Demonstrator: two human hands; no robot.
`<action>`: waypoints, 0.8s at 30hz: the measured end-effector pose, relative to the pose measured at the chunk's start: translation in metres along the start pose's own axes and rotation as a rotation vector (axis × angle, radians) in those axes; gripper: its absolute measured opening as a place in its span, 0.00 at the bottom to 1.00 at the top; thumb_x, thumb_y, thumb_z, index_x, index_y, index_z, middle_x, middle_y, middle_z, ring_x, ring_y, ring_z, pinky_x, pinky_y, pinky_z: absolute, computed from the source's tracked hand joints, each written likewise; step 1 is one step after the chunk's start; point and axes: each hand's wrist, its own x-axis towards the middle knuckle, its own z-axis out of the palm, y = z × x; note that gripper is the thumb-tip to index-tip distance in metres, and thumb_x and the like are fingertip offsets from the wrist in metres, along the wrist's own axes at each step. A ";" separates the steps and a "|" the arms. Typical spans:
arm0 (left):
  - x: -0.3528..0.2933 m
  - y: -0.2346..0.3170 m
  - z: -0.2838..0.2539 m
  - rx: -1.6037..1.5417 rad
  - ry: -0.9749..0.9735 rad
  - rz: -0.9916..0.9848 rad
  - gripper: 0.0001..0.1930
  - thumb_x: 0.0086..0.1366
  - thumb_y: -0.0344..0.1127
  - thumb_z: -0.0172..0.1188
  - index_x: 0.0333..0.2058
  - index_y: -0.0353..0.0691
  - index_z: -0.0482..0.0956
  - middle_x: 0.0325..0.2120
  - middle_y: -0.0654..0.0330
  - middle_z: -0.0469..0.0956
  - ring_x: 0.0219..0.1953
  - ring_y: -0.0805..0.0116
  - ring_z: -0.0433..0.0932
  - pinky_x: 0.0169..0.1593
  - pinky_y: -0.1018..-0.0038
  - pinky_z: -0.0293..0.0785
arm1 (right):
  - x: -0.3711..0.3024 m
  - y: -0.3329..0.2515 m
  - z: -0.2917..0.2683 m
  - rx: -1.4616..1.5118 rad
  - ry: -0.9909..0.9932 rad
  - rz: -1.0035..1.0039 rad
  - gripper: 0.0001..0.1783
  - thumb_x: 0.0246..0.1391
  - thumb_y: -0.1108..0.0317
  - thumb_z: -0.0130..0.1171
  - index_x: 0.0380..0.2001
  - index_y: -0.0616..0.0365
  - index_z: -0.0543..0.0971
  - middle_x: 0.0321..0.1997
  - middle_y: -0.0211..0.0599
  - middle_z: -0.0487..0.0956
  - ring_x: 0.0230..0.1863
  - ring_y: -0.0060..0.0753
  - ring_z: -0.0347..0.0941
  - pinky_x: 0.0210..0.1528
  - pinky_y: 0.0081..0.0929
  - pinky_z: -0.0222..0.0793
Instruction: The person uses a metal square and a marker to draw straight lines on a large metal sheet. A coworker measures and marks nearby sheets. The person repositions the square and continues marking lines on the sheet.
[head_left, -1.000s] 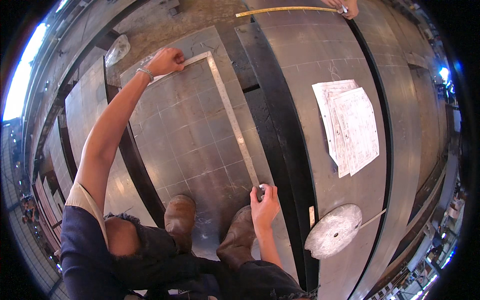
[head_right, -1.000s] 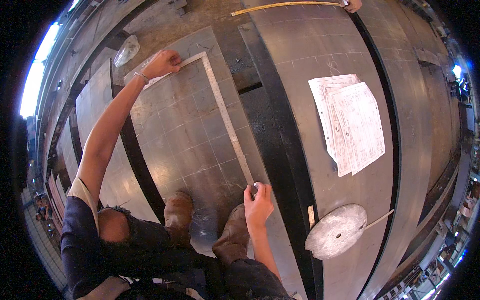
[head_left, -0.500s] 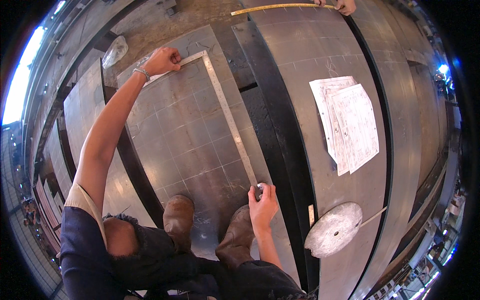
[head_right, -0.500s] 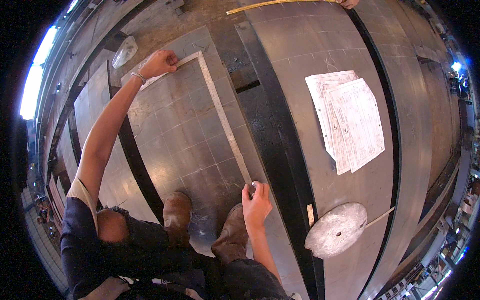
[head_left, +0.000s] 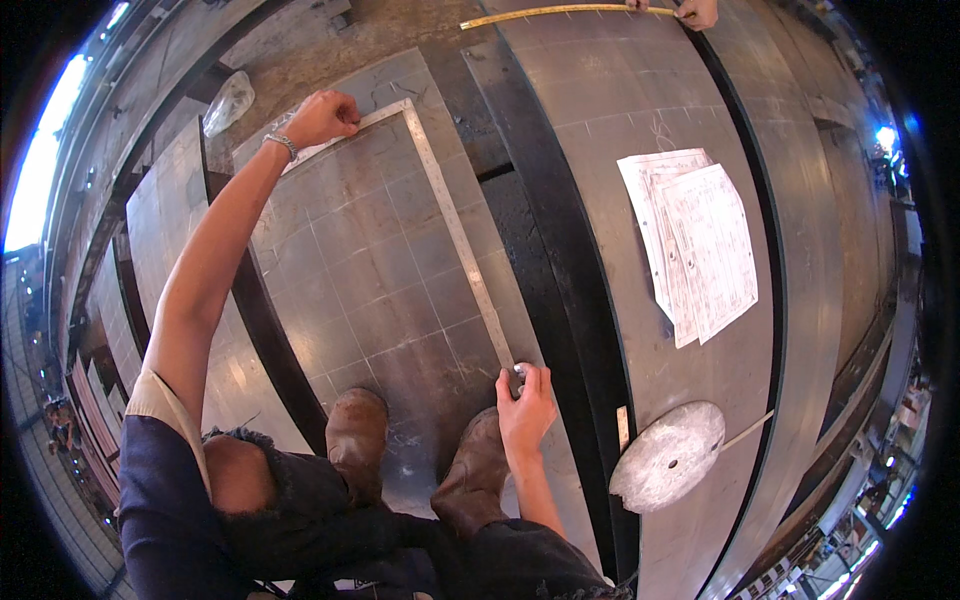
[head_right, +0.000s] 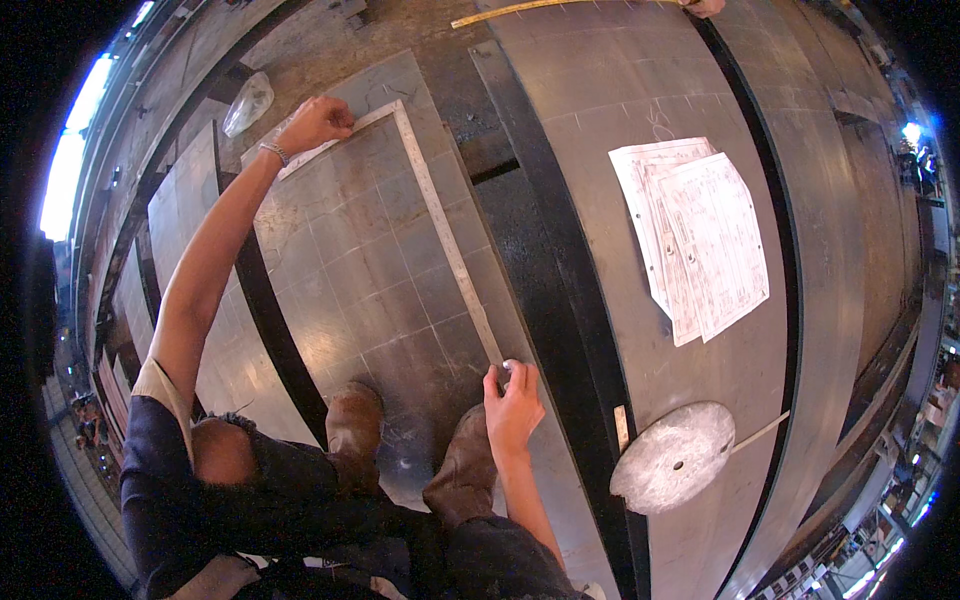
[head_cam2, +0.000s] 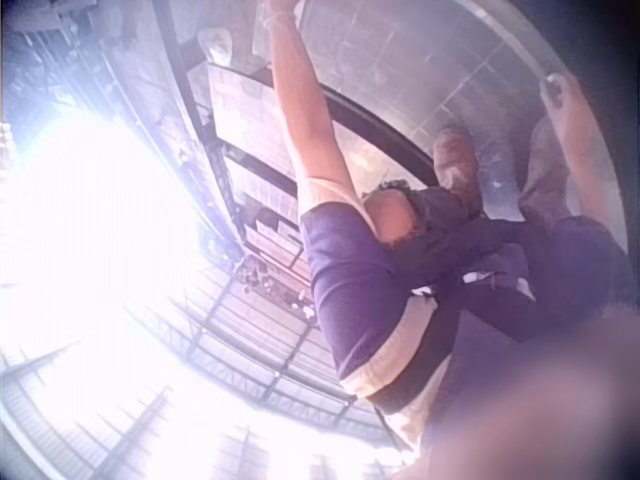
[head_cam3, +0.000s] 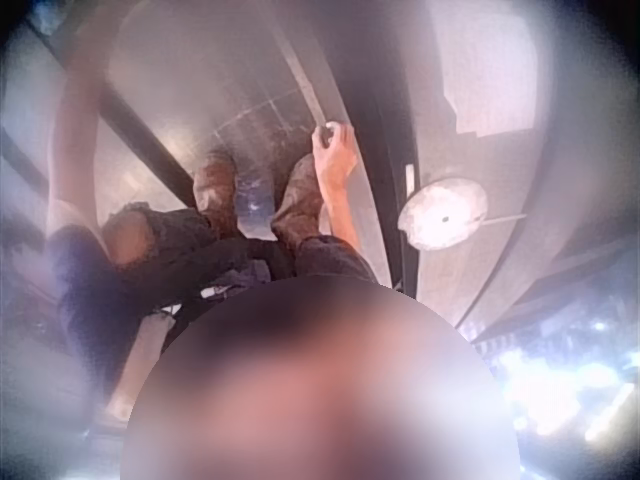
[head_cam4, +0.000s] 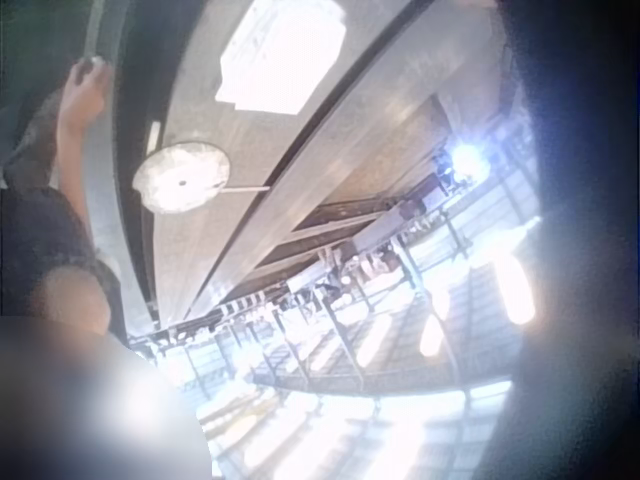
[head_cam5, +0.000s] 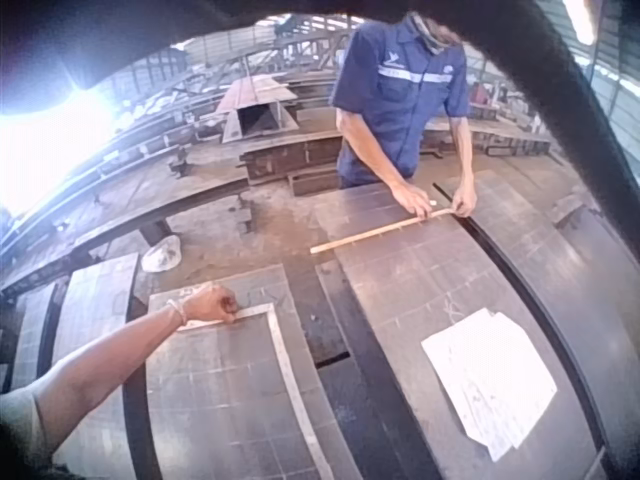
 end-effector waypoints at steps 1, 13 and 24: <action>-0.001 -0.001 -0.001 0.024 0.004 0.015 0.14 0.49 0.37 0.73 0.32 0.35 0.84 0.28 0.54 0.84 0.35 0.62 0.84 0.42 0.67 0.79 | 0.000 0.000 0.001 0.004 0.003 -0.002 0.14 0.54 0.61 0.68 0.38 0.54 0.77 0.37 0.33 0.76 0.28 0.38 0.78 0.28 0.35 0.75; -0.018 0.092 0.047 0.519 -0.064 -0.290 0.67 0.44 0.90 0.47 0.50 0.16 0.75 0.56 0.36 0.68 0.55 0.48 0.74 0.53 0.63 0.78 | 0.001 0.000 0.000 -0.010 -0.005 0.001 0.14 0.54 0.60 0.68 0.38 0.53 0.76 0.37 0.33 0.76 0.28 0.40 0.78 0.28 0.37 0.75; -0.008 0.098 0.040 0.332 -0.164 -0.350 0.74 0.40 0.89 0.55 0.63 0.17 0.57 0.53 0.25 0.66 0.56 0.33 0.74 0.53 0.55 0.78 | 0.001 0.001 0.000 -0.010 0.011 -0.020 0.13 0.54 0.61 0.67 0.38 0.52 0.76 0.37 0.32 0.76 0.27 0.36 0.78 0.26 0.35 0.74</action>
